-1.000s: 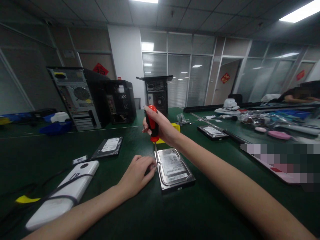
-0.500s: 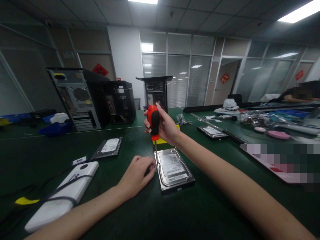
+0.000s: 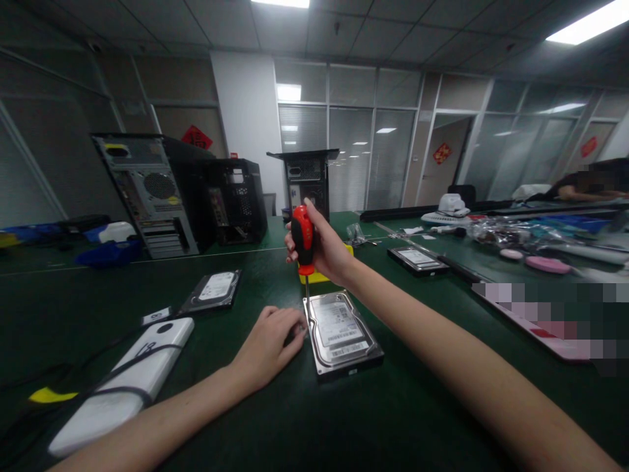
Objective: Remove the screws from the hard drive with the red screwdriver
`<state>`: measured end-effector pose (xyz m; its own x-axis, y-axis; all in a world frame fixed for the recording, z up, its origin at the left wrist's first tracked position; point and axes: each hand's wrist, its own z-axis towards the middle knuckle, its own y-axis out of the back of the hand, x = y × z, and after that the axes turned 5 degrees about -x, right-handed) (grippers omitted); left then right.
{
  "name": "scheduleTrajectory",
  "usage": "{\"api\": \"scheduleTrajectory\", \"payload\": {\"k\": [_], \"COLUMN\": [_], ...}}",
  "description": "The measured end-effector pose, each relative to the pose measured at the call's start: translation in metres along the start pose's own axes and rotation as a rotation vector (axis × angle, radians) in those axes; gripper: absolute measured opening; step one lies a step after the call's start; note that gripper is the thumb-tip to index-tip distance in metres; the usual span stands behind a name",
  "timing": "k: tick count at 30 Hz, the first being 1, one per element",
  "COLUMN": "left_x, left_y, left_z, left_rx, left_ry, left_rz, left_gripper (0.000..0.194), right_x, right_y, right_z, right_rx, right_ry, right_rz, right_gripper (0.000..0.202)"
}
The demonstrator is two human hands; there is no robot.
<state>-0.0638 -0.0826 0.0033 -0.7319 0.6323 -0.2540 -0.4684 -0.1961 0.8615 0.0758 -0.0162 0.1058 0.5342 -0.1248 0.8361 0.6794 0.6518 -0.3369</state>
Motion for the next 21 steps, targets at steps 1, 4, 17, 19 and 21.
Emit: {"api": "scheduleTrajectory", "payload": {"k": [1,4,17,19,21], "left_x": [0.0,-0.0001,0.0,0.0005,0.0006], "left_y": [0.0,-0.0001,0.0,-0.0007,-0.0011], "left_z": [0.0,-0.0003,0.0005,0.0004,0.0001], "left_rx": [0.001,0.003,0.016,0.013,0.009], "left_ry": [0.001,0.0,0.001,0.002,0.005], "left_rz": [0.0,-0.001,0.002,0.003,-0.001], "left_gripper": [0.011,0.01,0.01,0.009,0.009], "right_x": [-0.0005,-0.001,-0.001,-0.0012,-0.0013], "right_y": [0.0019,0.0055,0.0073,0.0078,0.0075], "right_z": [0.0009,0.0024,0.0027,0.0032,0.0034], "right_rx": [0.004,0.016,-0.02,0.006,0.048], "right_ry": [-0.008,-0.014,0.011,0.015,0.023], "right_rz": [0.023,0.051,0.051,0.069,0.079], "right_gripper": [0.047,0.051,0.048,0.049,0.052]}}
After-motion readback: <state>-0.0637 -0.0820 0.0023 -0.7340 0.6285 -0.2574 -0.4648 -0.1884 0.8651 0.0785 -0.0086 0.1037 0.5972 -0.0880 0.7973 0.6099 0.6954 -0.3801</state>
